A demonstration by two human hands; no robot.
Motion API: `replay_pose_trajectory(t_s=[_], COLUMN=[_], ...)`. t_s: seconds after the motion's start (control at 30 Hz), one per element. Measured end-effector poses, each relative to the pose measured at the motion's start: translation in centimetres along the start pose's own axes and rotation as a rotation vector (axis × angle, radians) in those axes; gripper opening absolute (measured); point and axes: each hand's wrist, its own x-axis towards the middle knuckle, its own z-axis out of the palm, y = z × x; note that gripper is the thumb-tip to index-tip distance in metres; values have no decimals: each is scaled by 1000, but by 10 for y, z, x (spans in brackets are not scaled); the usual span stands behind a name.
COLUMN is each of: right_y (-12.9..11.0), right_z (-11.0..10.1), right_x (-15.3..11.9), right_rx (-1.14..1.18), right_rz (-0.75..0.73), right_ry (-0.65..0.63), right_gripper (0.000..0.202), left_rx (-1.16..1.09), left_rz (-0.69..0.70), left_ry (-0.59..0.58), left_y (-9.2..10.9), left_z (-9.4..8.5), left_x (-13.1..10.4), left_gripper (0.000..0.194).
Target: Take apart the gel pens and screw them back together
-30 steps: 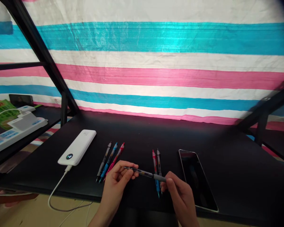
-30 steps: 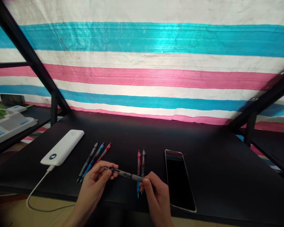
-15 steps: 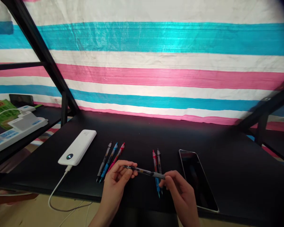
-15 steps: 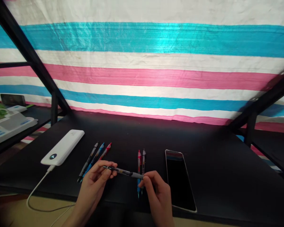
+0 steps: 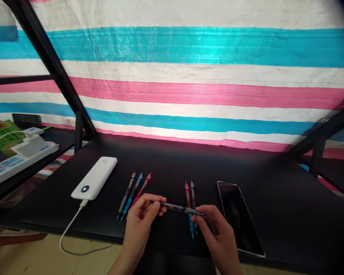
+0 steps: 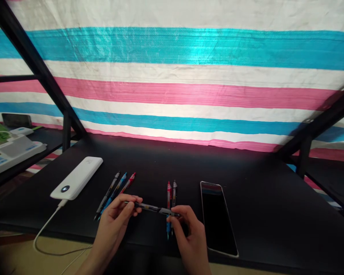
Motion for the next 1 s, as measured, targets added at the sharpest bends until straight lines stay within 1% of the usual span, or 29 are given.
replay_pose_trajectory(t_s=[0.07, 0.17, 0.2, 0.27, 0.37, 0.43, 0.5, 0.53, 0.6, 0.67, 0.73, 0.8, 0.83, 0.93, 1.0], right_y=[-1, 1, 2, 5, 7, 7, 5, 4, 3, 5, 8, 11, 13, 13, 11], right_z=[-2, -5, -6, -5, -1, 0, -1, -2, -4, -5, -5, -5, -4, -4, -4], right_x=[1, 2, 2, 1, -1, -2, -1, 0, 1, 3, 3, 3, 3, 2, 2], right_rx=[-28, -58, -59, -51, -18, 17, 32, 22, -21, -49, -33, -17, -27, -91, -114], right_rz=[3, -38, -50, -48, -27, -21, -11, -11, -34, -57, -77, -103, -118, -125, -112], right_ry=[-18, -63, -72, -55, 10, 25, 11, -5, -59, -73, -38, 1, -1, -31, -43], right_gripper=[21, 33, 32, 24, 40, 32, 20, 17, 21, 24, 24, 31, 29, 11, 8], left_rx=[13, 21, 26, 35, 27, 22, 21, 18, 2, -20, -33, -35, -36, -42, -50], left_rz=[2, 21, 28, 24, -3, -5, 1, 1, -7, -27, -44, -49, -48, -48, -52], left_ry=[-2, -32, -46, -76, -104, -112, -111, -111, -112, -113, -110, -101, -93, -74, -68], left_y=[-1, -3, -3, -4, -7, -9, -11, -12, -12, -10, -8, -5, -5, -5, -6], left_z=[-1, -4, -5, -8, -14, -16, -18, -18, -18, -17, -15, -13, -12, -12, -12], left_x=[0, 0, 1, 2, 4, 5, 5, 5, 6, 6, 6, 5, 5, 5, 5], left_gripper=[21, 20, 20, 20, 18, 17, 17, 17, 19, 19, 20, 20, 20, 22, 23])
